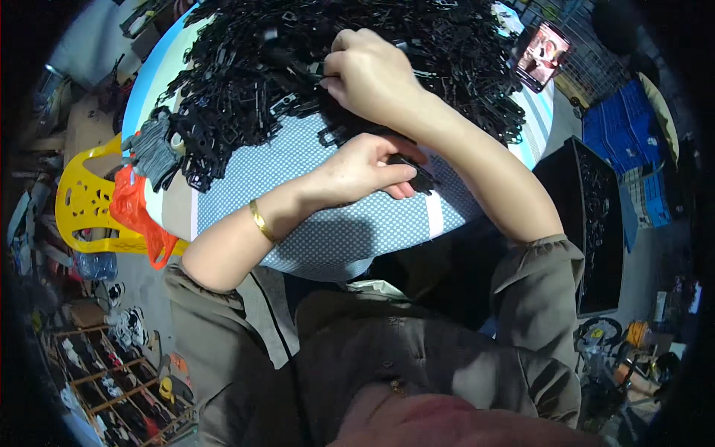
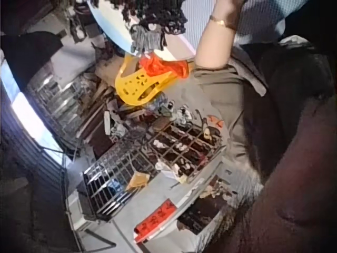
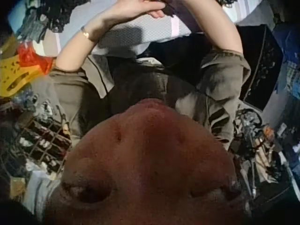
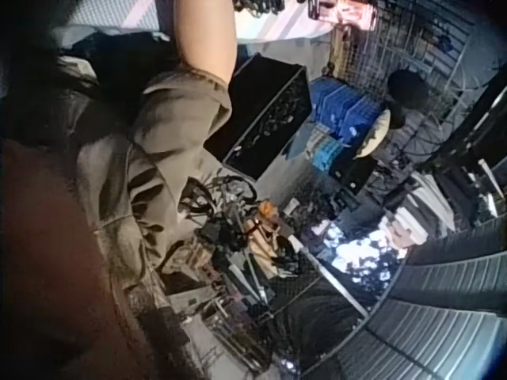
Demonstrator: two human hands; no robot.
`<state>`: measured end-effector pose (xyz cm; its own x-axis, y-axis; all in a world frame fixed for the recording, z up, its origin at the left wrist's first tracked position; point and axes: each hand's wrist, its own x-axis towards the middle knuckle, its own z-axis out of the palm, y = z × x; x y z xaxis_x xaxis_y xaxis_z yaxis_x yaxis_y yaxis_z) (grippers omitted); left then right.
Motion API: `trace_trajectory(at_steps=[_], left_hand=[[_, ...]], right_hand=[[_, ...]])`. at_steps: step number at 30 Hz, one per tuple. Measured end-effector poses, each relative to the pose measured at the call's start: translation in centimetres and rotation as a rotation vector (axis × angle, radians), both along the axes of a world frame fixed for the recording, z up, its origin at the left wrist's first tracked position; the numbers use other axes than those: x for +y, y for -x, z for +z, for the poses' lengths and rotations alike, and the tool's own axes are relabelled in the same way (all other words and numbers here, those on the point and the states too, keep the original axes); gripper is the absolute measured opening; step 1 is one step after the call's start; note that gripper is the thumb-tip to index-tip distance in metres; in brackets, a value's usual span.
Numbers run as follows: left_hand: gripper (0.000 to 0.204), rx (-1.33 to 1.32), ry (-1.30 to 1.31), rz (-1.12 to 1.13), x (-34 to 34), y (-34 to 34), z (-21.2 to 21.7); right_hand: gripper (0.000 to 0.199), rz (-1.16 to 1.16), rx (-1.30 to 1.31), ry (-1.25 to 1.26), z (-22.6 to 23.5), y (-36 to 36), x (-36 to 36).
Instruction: Manually assemble and inspect small black plastic cable connectors at a factory workstation.
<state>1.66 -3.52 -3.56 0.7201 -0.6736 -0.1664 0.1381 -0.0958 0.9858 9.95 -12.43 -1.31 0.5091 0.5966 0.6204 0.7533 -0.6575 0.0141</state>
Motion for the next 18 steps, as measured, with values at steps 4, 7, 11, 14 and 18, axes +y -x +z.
trace_trajectory(at_steps=[4, 7, 11, 14, 18], left_hand=[[0.035, 0.088, 0.13, 0.145, 0.4, -0.3, -0.4], [0.034, 0.147, 0.277, 0.318, 0.8, -0.4, -0.8], [0.034, 0.171, 0.383, 0.422, 0.7, -0.4, -0.3], [0.035, 0.152, 0.338, 0.435, 0.4, 0.0, -0.2], [0.037, 0.114, 0.314, 0.442, 0.1, 0.2, -0.8]], right_hand=[[0.02, 0.118, 0.138, -0.238, 1.5, 1.9, -4.3], [0.03, 0.225, 0.274, -0.379, 1.3, 3.9, -7.3], [0.033, 0.246, 0.263, -0.242, 0.2, 5.6, -10.2], [0.033, 0.255, 0.252, -0.245, -0.4, 6.2, -10.2], [0.033, 0.239, 0.158, -0.246, -1.3, 6.6, -9.7]])
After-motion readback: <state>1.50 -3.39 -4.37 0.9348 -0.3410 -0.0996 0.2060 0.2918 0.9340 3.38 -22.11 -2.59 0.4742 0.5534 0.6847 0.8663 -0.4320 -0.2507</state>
